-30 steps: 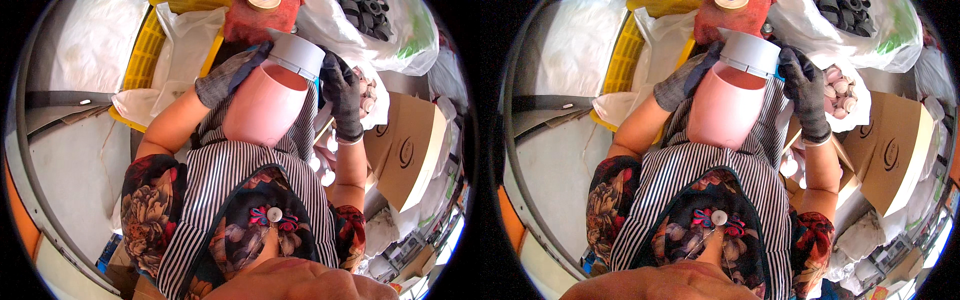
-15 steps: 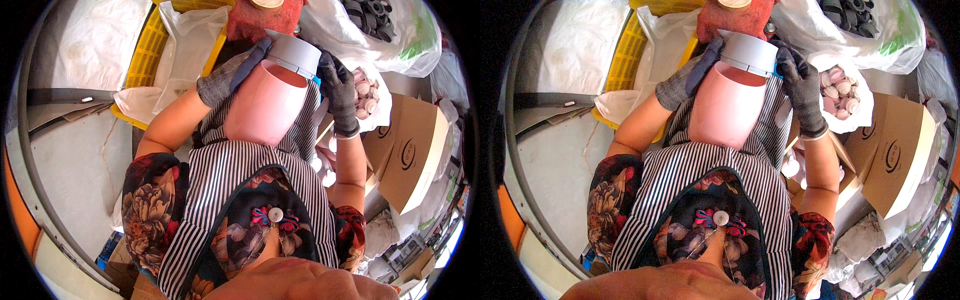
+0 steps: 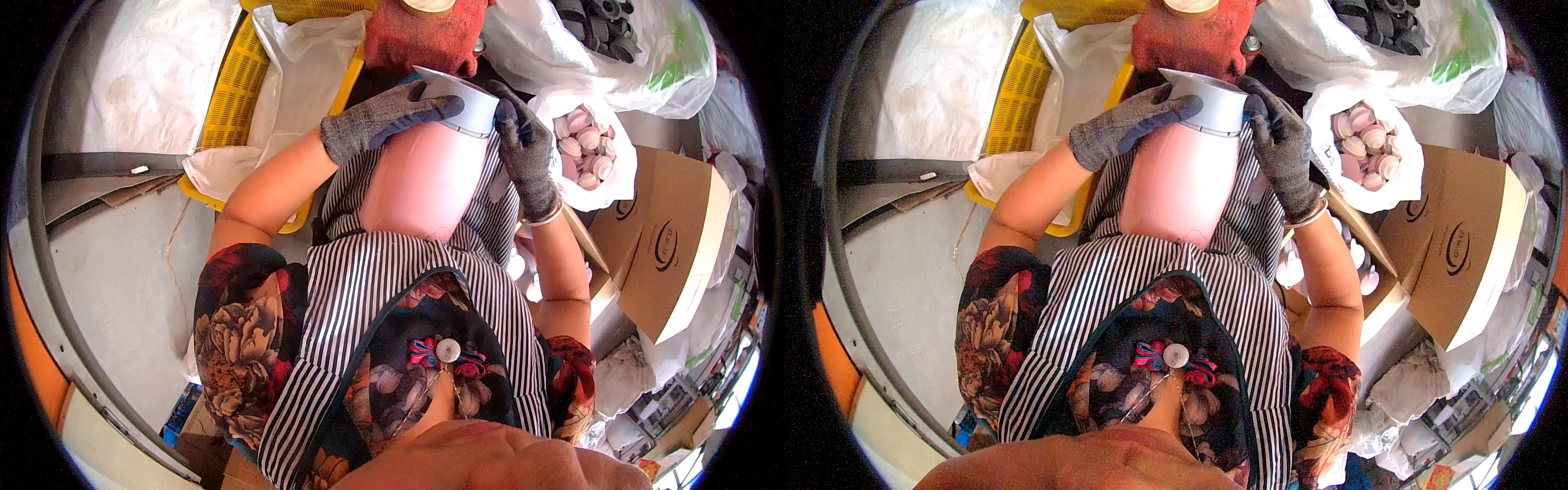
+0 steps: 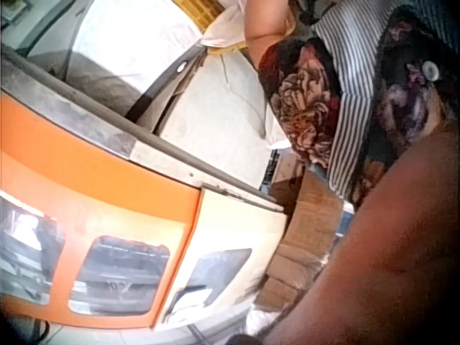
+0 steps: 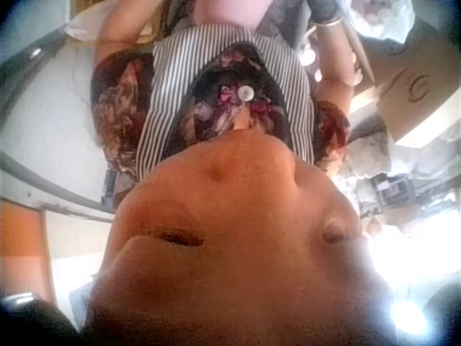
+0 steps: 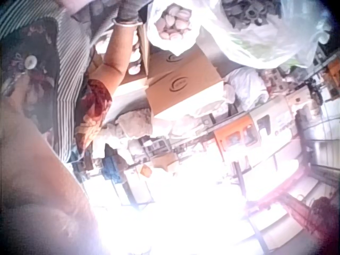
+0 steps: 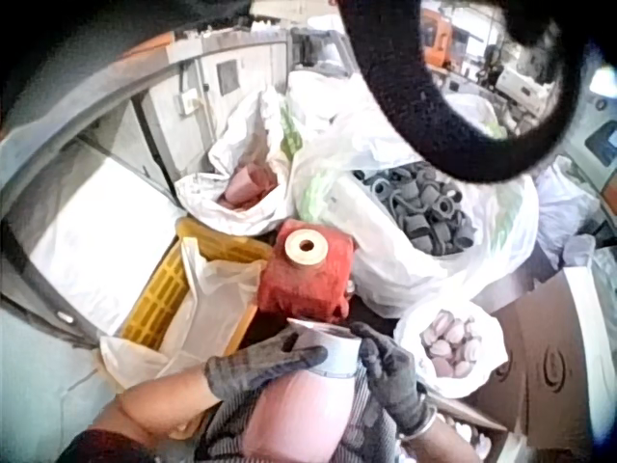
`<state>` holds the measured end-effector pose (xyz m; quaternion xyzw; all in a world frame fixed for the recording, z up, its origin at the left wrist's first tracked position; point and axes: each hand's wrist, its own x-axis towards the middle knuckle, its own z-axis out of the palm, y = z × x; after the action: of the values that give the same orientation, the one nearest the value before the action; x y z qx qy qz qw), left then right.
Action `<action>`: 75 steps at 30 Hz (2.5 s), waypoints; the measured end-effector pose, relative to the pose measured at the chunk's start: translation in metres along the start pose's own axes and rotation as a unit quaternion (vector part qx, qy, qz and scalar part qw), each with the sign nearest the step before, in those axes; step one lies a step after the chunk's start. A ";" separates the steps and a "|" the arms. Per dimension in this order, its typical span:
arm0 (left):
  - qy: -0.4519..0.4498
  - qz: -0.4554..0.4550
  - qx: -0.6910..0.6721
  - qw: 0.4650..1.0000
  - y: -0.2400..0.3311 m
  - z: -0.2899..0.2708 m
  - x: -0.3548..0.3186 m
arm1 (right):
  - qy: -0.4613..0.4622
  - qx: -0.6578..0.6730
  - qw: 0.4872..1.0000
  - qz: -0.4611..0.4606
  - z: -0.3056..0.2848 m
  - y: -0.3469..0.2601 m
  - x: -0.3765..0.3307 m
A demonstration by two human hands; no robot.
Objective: The person assembles pink thermal jugs by inserting a grey top component and a lid onto the jug body, then places the finished jug into a cardboard box.
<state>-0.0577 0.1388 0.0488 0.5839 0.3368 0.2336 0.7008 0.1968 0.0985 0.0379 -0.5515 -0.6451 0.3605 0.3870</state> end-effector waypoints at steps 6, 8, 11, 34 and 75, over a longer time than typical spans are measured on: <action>-0.032 0.025 -0.068 0.997 -0.019 -0.007 0.004 | 0.030 -0.029 0.999 -0.007 0.005 -0.019 -0.002; -0.023 0.000 -0.121 0.992 -0.021 -0.007 0.003 | 0.031 -0.053 0.998 -0.028 0.010 -0.019 -0.003; -0.017 -0.038 -0.143 0.989 -0.021 -0.008 -0.002 | -0.001 -0.028 1.000 -0.001 0.016 -0.020 -0.005; 0.294 0.283 0.184 0.894 0.064 -0.108 0.002 | 0.034 -0.027 0.994 -0.098 0.010 0.074 0.149; 0.385 0.271 0.632 0.616 0.095 -0.070 -0.073 | -0.003 -0.348 0.887 -0.304 0.061 0.052 0.168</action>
<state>-0.1518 0.1526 0.1494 0.8040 0.4660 0.3456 -0.1306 0.1495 0.2694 -0.0185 -0.4261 -0.8665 -0.0208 0.2590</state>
